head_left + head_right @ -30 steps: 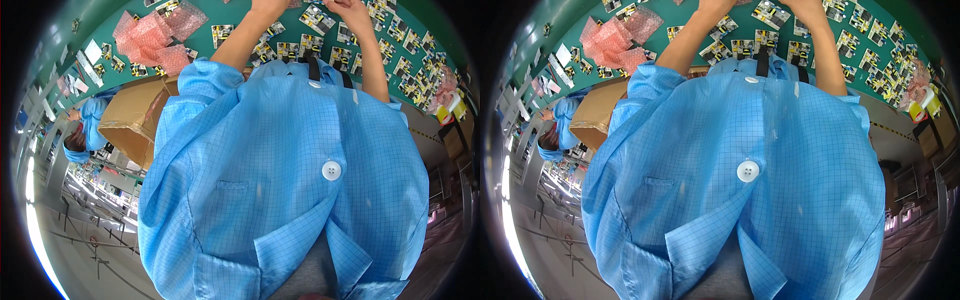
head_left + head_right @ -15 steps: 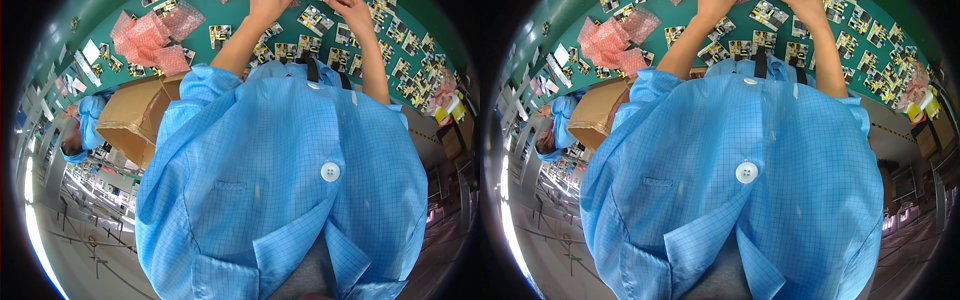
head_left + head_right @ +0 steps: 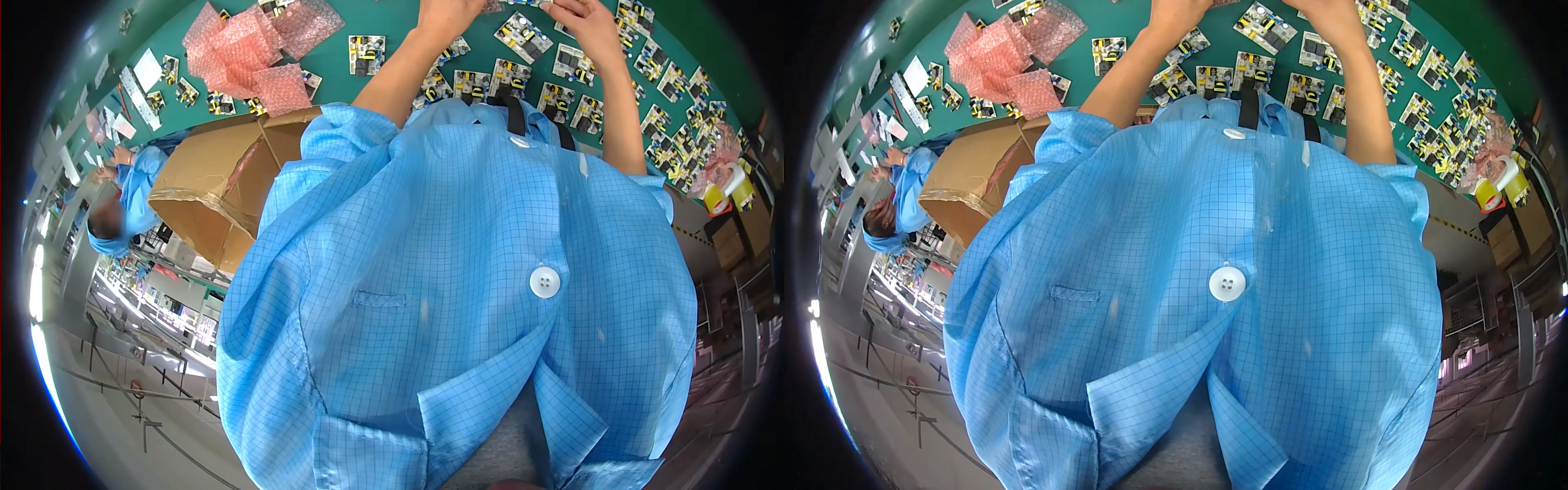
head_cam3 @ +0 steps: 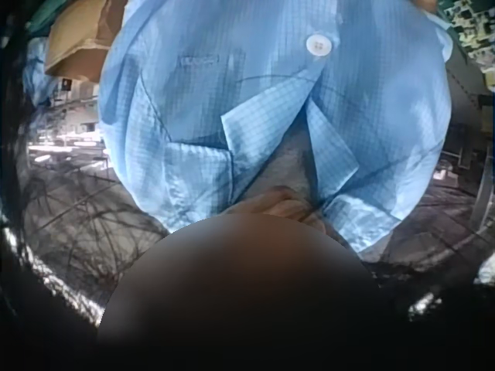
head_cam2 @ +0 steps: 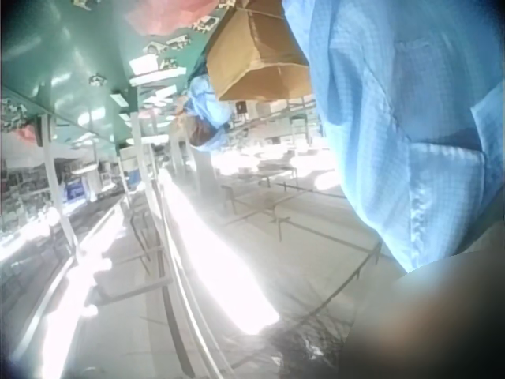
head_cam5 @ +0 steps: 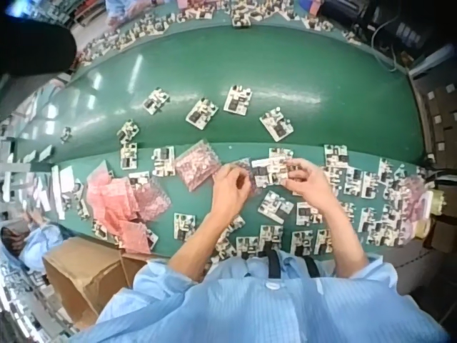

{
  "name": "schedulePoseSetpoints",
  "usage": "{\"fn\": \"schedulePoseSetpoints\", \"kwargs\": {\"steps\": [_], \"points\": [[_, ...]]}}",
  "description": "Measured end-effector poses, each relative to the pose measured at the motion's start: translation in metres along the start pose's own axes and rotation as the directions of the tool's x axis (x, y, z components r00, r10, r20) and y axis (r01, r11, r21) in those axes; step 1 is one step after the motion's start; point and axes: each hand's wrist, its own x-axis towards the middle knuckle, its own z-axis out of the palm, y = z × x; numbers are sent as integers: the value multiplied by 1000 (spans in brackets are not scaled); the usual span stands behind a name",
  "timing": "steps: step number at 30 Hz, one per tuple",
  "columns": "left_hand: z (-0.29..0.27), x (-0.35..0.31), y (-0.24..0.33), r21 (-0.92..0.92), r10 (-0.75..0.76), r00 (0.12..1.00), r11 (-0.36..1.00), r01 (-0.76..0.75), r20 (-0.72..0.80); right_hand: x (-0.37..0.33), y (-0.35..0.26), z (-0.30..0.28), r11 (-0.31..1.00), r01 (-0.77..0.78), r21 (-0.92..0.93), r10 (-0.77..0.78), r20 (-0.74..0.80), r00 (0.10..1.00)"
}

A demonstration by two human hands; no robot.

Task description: Packaging electronic components into anti-static bags and then into a cardboard box.

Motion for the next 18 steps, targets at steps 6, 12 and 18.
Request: {"fn": "schedulePoseSetpoints", "kwargs": {"steps": [6, 12, 18], "points": [[4, 0, -5, -86, 71, 997, 994, -74, -34, 7, 4, -3, 998, -33, -52, 36, 48, 998], [-7, -1, -3, -108, 117, 988, 988, -106, 100, 6, -16, -1, 983, -120, -140, 129, 51, 990], [32, -14, -35, 337, -534, 648, 845, 415, 542, 15, 31, -7, 1000, 2, 31, -5, 93, 996]]}}
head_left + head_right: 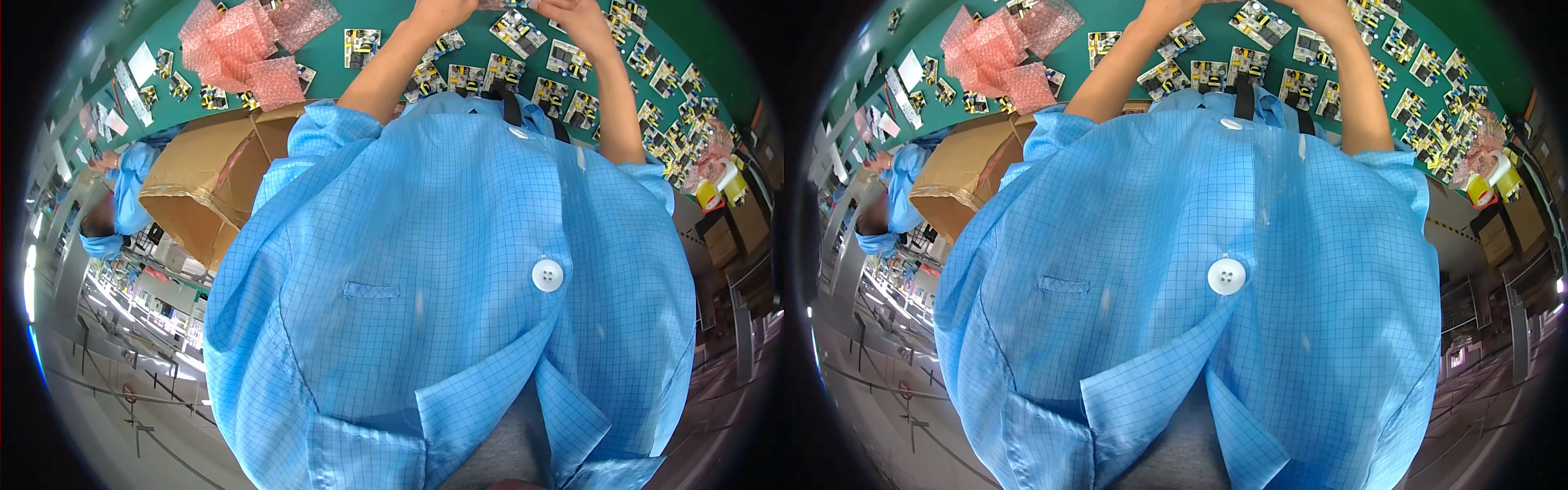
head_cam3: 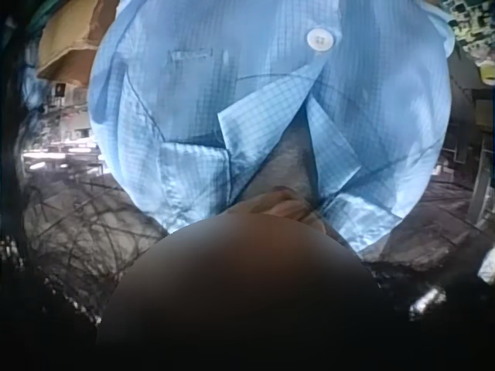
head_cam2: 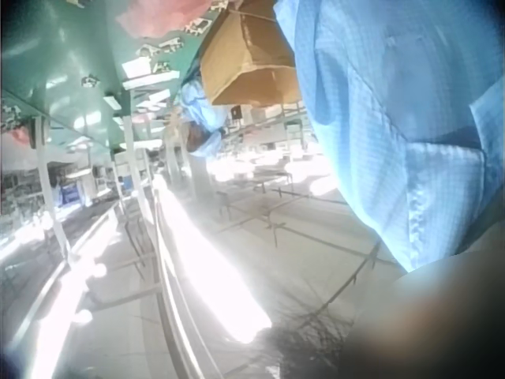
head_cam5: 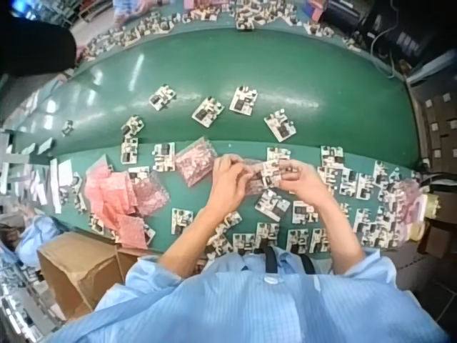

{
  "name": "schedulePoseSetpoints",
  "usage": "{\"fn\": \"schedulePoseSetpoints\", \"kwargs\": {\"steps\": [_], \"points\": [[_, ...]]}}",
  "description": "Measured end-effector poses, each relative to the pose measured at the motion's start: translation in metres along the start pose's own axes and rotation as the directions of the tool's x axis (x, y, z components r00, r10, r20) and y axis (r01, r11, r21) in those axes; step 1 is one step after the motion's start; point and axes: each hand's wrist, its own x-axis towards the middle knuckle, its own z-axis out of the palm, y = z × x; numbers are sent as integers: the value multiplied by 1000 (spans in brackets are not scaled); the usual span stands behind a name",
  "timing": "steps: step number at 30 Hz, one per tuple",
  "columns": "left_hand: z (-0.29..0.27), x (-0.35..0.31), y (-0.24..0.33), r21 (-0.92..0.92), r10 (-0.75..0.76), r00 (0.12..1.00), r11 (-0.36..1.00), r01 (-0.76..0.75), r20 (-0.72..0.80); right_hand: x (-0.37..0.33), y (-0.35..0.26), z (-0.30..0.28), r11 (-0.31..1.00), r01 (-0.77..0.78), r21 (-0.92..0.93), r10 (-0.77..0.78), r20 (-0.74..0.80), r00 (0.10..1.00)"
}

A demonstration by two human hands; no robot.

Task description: Packaging electronic components into anti-static bags and then into a cardboard box.

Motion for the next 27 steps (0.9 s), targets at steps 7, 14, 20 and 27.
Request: {"fn": "schedulePoseSetpoints", "kwargs": {"steps": [7, 14, 20, 27], "points": [[-43, -50, 38, 121, 523, 528, 778, -617, -669, -27, -10, 20, 992, 20, -125, -38, -142, 989], [-37, -78, 36, 10, 407, 632, 845, -534, -660, -41, -12, 49, 998, 47, 31, -42, -136, 990], [-42, -108, 43, 22, 417, 546, 808, -588, -727, -60, -12, 63, 999, 47, -2, -47, -48, 998], [-40, -119, 29, 175, 532, 440, 757, -629, -723, -72, -22, 71, 996, -43, -76, 45, 36, 998]]}}
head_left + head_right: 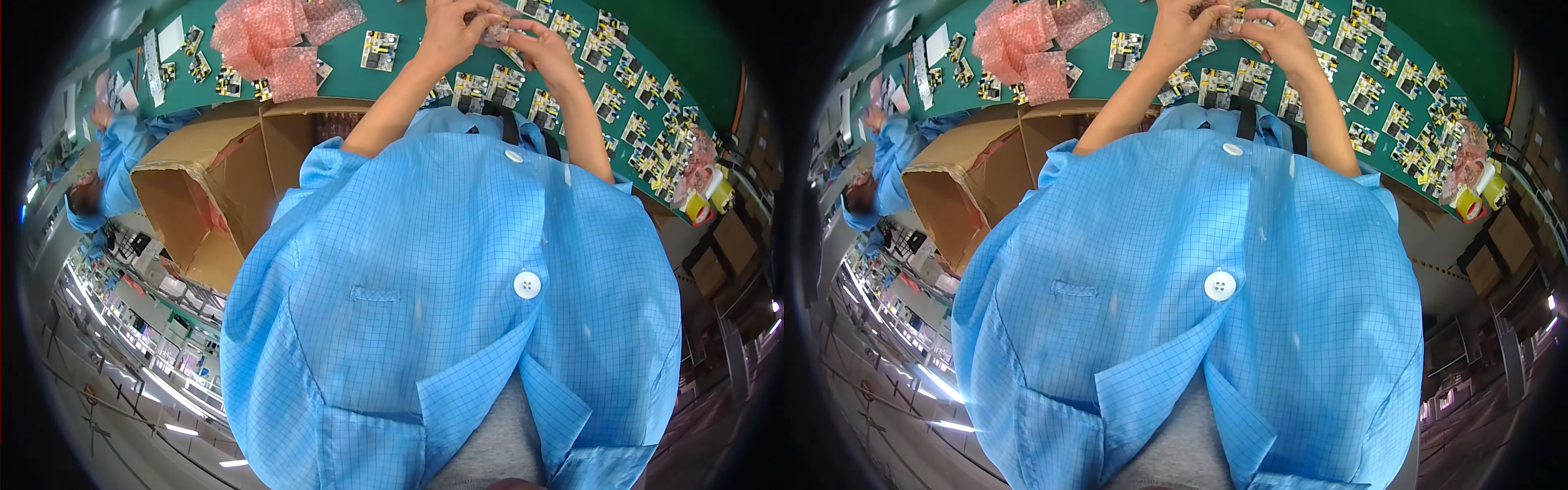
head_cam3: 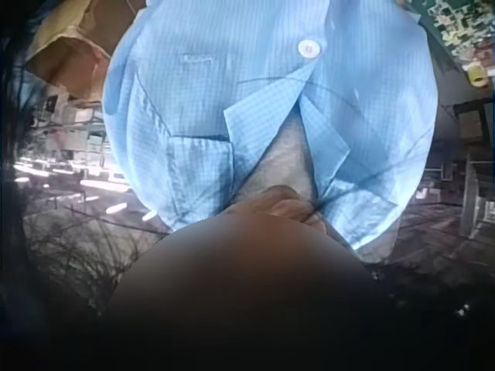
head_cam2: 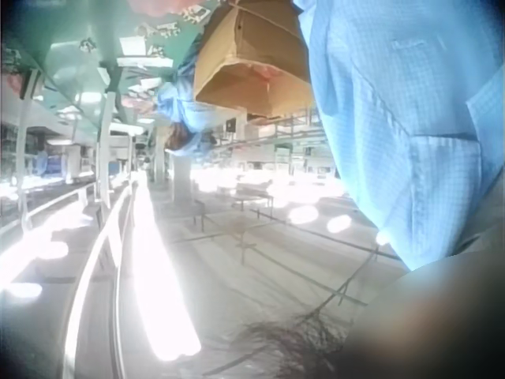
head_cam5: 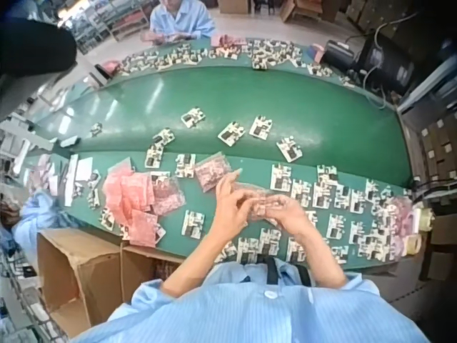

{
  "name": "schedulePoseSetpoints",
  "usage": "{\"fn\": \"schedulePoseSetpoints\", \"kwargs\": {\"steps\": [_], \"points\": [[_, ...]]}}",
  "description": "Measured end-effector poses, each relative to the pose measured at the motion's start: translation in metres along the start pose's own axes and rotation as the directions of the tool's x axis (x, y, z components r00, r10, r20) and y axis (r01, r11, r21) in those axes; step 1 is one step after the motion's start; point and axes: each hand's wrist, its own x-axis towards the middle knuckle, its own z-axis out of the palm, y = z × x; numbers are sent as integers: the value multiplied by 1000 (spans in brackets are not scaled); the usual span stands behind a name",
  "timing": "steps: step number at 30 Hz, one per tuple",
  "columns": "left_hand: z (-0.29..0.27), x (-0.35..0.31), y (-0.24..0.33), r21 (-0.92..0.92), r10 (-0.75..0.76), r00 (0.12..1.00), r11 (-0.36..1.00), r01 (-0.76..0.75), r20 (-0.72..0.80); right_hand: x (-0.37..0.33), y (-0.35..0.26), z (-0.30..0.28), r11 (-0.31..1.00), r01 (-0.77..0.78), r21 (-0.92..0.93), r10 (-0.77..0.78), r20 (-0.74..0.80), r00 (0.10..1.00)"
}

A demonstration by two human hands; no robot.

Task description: Packaging electronic components into anti-static bags and then into a cardboard box.

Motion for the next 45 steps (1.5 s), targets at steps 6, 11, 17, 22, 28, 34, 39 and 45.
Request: {"fn": "schedulePoseSetpoints", "kwargs": {"steps": [6, 11, 17, 22, 28, 34, 39, 45], "points": [[-13, -1, 7, -69, -152, 988, 986, 154, 35, -6, -34, 17, 992, -68, 111, 68, -1, 998], [-2, -23, -27, 12, -197, 980, 980, 197, 14, -1, -34, 32, 976, 1, 220, 11, -55, 998], [-17, 6, -4, -301, -380, 925, 883, 359, -12, 3, -32, 20, 973, 13, 229, -3, -43, 999], [-28, -8, -21, -585, -686, 666, 422, 693, 293, 6, -27, 32, 964, 127, 233, -151, 90, 984], [-23, -6, -17, -687, -692, 592, 189, 702, 414, 14, -1, 15, 951, 42, 307, -131, 277, 952], [-24, 7, -58, -757, -724, 598, 164, 633, 344, 59, -17, 10, 975, 145, 166, -177, 194, 965], [-30, 38, -112, -715, -875, 457, 218, 664, 158, 99, -49, -13, 977, 181, 112, -157, -190, 969], [-33, 62, -110, -6, -757, 635, 644, 765, -152, 198, 31, -207, 764, 87, -639, -428, -400, 810]]}}
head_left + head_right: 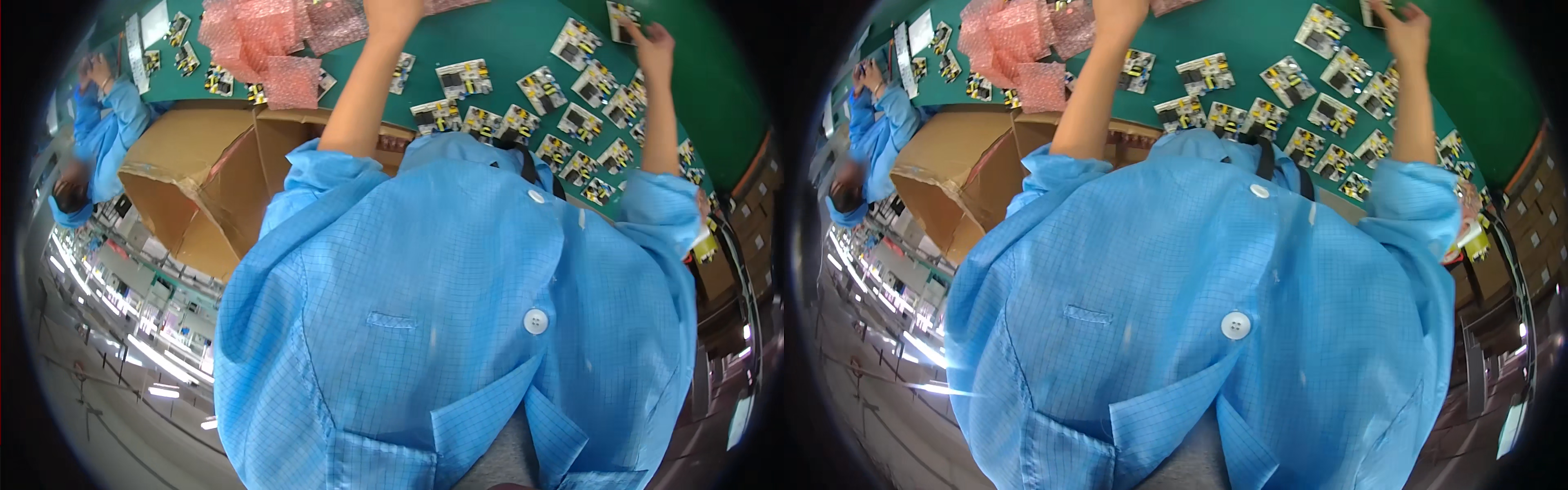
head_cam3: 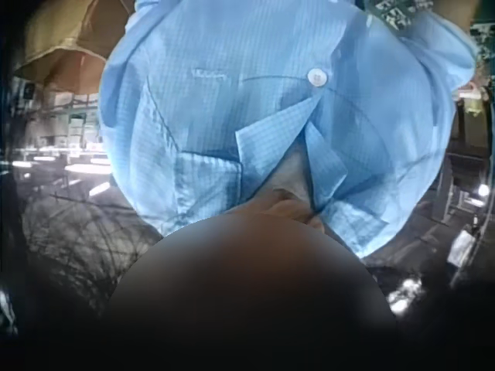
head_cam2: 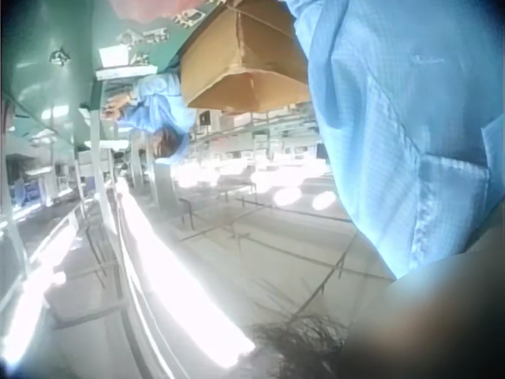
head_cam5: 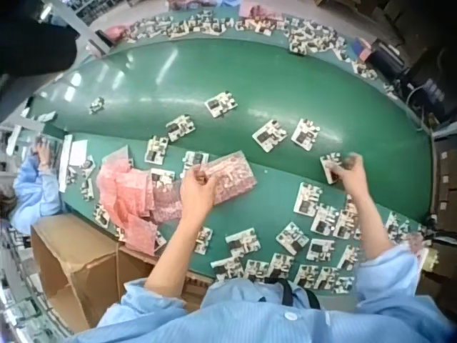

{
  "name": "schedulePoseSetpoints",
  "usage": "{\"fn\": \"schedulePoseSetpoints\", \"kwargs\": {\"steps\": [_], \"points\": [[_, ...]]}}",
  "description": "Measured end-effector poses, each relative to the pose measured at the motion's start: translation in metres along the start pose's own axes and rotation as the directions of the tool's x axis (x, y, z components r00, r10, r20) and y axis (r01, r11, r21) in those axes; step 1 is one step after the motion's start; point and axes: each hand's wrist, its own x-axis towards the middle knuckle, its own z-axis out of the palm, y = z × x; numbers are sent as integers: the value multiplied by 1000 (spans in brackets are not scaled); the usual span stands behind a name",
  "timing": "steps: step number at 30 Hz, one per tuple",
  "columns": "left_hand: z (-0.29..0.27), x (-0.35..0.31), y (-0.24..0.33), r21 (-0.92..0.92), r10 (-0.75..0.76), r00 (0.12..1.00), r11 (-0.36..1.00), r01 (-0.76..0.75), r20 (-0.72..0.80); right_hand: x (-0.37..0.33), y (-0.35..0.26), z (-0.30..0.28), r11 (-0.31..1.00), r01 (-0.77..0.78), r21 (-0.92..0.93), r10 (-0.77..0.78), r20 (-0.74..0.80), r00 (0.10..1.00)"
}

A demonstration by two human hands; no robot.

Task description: Packaging electronic components into anti-static bags and then into a cardboard box.

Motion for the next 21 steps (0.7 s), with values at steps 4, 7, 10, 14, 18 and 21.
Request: {"fn": "schedulePoseSetpoints", "kwargs": {"steps": [4, 7, 10, 14, 18, 21], "points": [[-34, -17, -69, 280, 59, 996, 959, -40, -60, 25, -9, 16, 832, 146, -536, -62, 172, 983], [-65, -28, -62, 383, 256, 962, 901, -201, -96, 36, -5, 4, 993, -14, -119, 58, 376, 925], [-72, -30, -64, 470, 206, 978, 864, -178, -9, 38, 0, -8, 984, -122, -127, 162, 369, 915], [-79, -29, -79, 529, 144, 988, 835, -152, 57, 14, -37, 1, 946, -310, 89, 258, 367, 893], [-81, -36, -68, 430, 287, 956, 857, -285, 62, -56, -130, -8, 753, -466, 464, 346, 323, 881], [-79, -57, -48, -79, 458, 888, 885, -459, -24, -105, -185, -6, 704, -479, 524, 255, 442, 860]]}}
